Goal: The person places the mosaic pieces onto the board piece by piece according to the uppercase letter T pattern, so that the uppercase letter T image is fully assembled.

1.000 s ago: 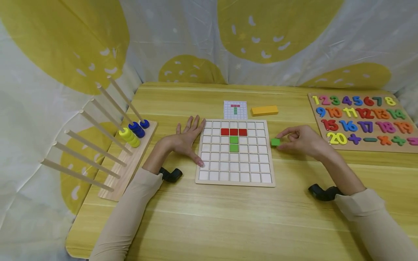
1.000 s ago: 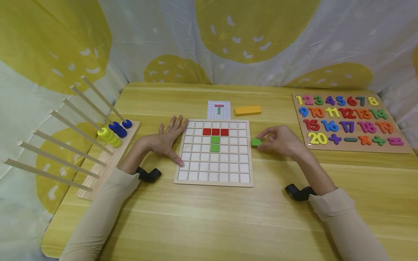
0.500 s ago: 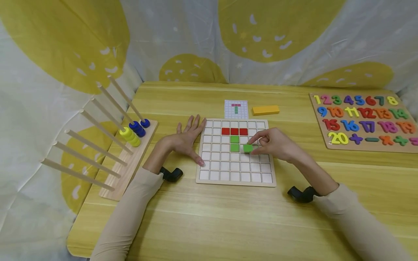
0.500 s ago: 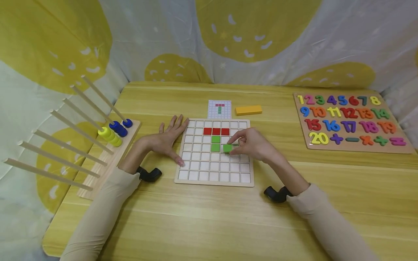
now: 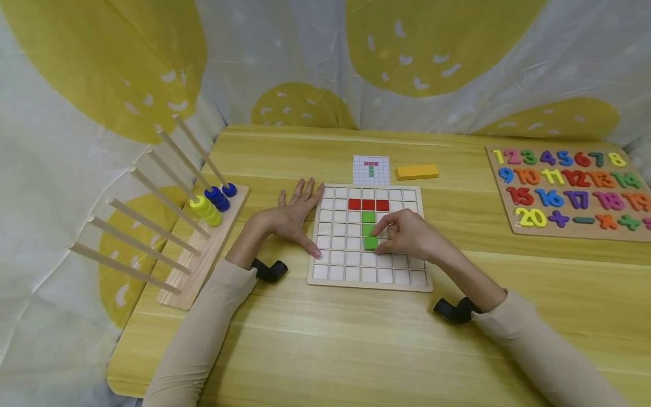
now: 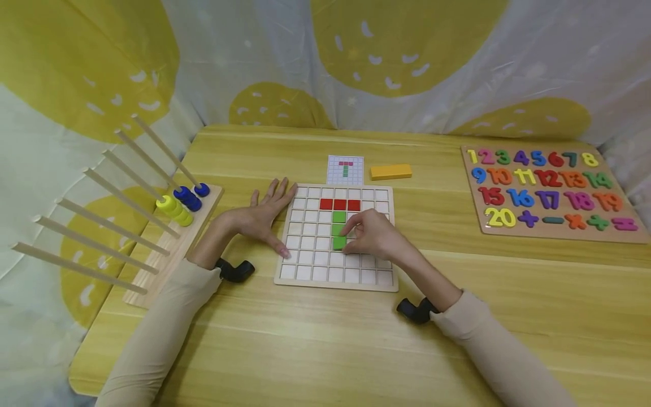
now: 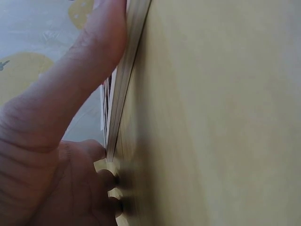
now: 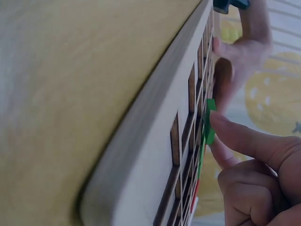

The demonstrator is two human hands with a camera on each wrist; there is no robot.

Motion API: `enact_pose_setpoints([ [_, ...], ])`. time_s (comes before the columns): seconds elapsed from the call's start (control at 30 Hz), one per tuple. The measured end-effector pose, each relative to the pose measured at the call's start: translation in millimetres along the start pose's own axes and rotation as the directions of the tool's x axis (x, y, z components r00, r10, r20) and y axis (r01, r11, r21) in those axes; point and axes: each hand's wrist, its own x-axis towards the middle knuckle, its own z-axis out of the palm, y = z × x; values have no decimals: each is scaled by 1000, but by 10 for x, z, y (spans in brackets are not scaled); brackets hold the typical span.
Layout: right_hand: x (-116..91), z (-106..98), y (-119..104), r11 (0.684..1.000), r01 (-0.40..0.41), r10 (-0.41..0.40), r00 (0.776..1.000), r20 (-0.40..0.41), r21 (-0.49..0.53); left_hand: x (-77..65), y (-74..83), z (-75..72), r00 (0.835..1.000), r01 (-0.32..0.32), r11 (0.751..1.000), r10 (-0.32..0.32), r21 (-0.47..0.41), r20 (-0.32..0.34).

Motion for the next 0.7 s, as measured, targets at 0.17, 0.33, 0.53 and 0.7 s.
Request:
enact_pose_setpoints([
  [0.17, 7, 40, -25, 999, 15, -15, 1000, -12, -34, -1, 12, 1, 1000, 6, 1000, -6, -1, 2],
  [0.33, 6, 69, -39, 998, 23, -26, 999, -41, -61, 1, 9, 0, 1000, 5, 1000, -5, 2, 5],
  [0.53, 3, 84, -39, 994, 50, -57, 996, -69, -101, 11, 5, 0, 1000, 1, 1000, -1, -4, 9],
  [0.7, 11, 71, -13, 994, 50, -58, 995, -82, -94, 9, 4, -2, 1000, 7, 1000, -7, -4, 10],
])
